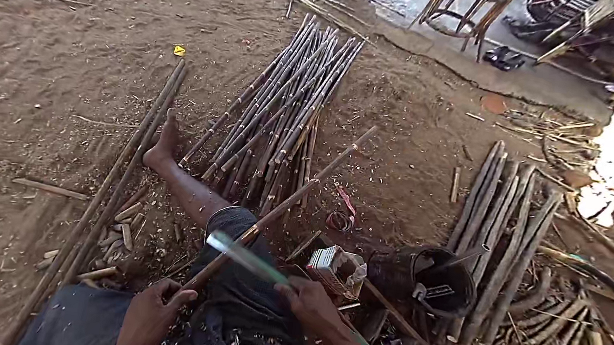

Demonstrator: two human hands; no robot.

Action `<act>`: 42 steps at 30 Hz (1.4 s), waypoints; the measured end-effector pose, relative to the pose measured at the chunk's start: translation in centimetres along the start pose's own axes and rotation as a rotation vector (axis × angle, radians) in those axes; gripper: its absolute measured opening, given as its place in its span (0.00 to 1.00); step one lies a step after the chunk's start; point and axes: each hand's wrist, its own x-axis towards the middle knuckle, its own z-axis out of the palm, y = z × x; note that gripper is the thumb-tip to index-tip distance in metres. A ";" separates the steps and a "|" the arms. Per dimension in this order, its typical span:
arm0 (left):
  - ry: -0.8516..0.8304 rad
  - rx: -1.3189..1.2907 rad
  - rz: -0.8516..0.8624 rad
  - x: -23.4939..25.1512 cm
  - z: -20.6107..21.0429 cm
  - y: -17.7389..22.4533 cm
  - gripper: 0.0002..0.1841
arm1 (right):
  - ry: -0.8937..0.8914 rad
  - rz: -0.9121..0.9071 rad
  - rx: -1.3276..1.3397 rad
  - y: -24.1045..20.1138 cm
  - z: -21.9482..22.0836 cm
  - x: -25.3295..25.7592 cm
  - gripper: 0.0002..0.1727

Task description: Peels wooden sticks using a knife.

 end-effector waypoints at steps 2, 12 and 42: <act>0.091 0.059 0.023 -1.1 0.8 0.6 0.23 | 0.224 0.118 0.196 0.9 -1.1 2.1 0.32; 0.313 0.157 0.048 -2.9 2.9 1.4 0.27 | 0.208 0.135 0.083 -0.4 -3.3 2.6 0.34; -0.113 -0.058 0.005 1.0 -0.7 0.0 0.20 | 0.121 -0.040 -0.030 0.7 0.2 0.4 0.31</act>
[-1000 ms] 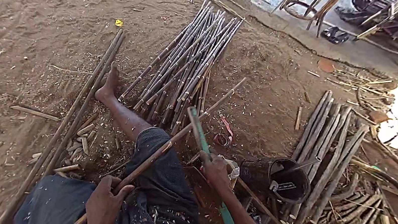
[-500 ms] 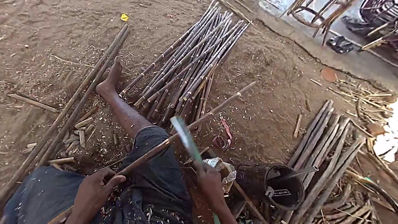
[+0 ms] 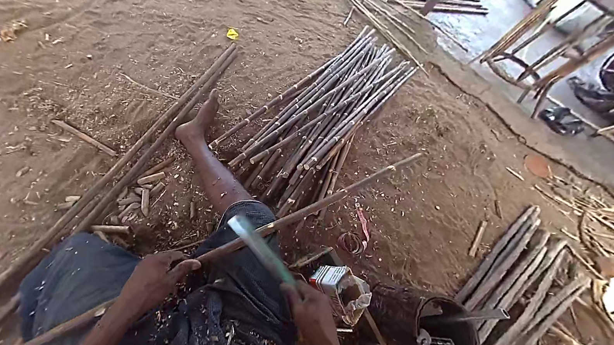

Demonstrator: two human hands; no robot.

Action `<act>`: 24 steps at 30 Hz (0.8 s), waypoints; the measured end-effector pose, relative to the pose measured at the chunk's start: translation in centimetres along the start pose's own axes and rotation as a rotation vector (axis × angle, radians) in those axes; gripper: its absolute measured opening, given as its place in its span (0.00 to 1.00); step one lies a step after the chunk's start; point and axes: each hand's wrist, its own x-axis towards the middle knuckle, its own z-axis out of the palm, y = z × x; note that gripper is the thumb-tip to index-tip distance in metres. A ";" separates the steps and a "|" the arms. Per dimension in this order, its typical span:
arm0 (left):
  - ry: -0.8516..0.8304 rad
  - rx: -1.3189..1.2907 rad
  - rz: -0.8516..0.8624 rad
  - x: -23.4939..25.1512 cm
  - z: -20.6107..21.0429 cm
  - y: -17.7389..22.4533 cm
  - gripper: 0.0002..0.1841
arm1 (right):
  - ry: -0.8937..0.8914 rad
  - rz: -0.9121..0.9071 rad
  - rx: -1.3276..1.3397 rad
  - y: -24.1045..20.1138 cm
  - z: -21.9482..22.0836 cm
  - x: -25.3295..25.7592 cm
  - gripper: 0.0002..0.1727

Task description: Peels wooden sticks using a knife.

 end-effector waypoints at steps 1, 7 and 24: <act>-0.020 -0.015 -0.003 0.1 0.0 0.1 0.21 | 0.117 0.054 0.132 0.5 -0.5 1.0 0.29; -0.077 -0.041 -0.009 0.4 -0.3 0.3 0.21 | -0.060 -0.060 -0.087 -0.6 -0.1 -0.1 0.32; -0.288 -0.193 0.001 1.6 -1.9 0.4 0.21 | 0.098 0.046 0.066 -0.2 -1.5 2.0 0.28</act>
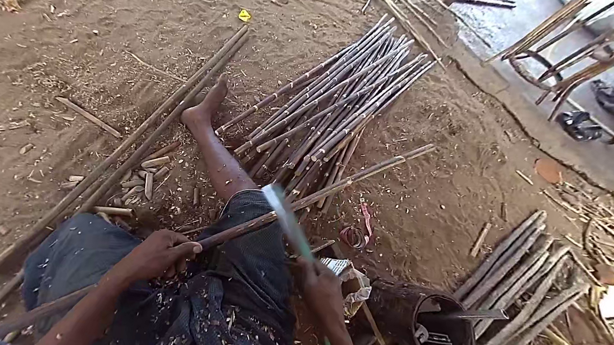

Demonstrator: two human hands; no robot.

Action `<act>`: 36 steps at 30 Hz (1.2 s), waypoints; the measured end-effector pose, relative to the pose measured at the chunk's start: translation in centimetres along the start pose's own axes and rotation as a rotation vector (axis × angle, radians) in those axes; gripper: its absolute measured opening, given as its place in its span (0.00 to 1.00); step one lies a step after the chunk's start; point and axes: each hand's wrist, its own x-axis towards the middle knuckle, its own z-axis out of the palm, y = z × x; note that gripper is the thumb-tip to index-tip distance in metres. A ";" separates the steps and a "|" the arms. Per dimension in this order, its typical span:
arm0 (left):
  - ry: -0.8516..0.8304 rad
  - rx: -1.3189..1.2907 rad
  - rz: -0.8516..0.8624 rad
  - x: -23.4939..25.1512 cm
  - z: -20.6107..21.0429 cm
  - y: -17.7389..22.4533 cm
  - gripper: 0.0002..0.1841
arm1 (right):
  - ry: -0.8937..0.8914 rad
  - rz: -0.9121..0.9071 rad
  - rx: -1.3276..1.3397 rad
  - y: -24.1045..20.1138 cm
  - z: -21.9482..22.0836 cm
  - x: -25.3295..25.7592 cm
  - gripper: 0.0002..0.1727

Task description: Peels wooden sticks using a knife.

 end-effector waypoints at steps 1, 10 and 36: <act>-0.016 -0.012 -0.004 0.0 0.1 -0.2 0.22 | 0.095 0.041 0.093 0.5 -0.1 0.9 0.28; -0.148 -0.092 0.040 0.1 -0.6 -0.6 0.25 | 0.108 0.041 0.083 0.8 0.4 0.9 0.29; -0.221 -0.184 0.097 1.2 -1.7 -0.5 0.19 | -0.196 -0.120 -0.245 -1.1 1.0 -0.9 0.33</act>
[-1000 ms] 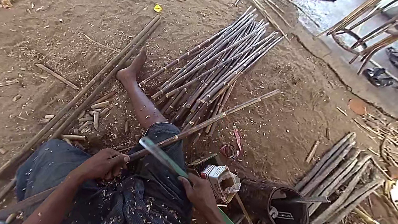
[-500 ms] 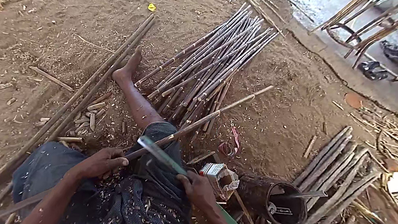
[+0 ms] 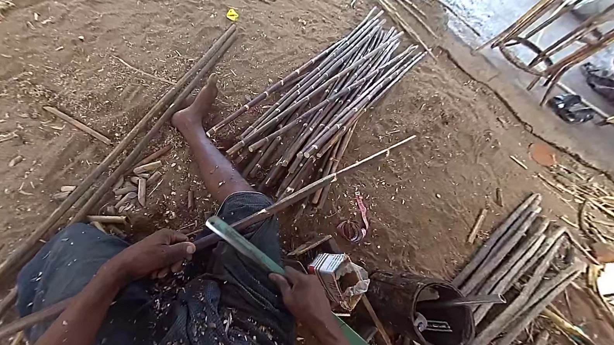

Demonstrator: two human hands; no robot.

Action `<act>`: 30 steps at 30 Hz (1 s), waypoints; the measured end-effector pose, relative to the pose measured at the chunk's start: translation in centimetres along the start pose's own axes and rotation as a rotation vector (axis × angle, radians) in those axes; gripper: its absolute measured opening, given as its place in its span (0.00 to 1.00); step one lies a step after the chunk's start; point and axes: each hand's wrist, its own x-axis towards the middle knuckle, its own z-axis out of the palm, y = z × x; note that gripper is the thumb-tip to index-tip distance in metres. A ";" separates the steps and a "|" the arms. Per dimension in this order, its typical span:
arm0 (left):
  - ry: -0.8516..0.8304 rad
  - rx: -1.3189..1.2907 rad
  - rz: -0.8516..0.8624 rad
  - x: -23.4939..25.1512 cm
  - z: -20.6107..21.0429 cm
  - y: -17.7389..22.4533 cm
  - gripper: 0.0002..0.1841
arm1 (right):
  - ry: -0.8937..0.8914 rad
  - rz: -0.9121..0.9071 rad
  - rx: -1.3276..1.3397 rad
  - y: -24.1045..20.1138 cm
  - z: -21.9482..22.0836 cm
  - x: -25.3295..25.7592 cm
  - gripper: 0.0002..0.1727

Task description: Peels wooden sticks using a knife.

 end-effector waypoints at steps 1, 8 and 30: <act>-0.013 -0.003 0.002 0.1 -0.1 0.1 0.20 | 0.069 0.056 0.097 0.4 -0.4 0.6 0.31; -0.026 -0.070 -0.015 0.0 -0.3 -0.9 0.23 | 0.138 0.086 0.240 1.8 -0.6 0.8 0.26; -0.206 -0.137 -0.056 1.7 -1.8 -0.6 0.27 | -0.002 0.022 0.052 0.6 0.3 0.2 0.32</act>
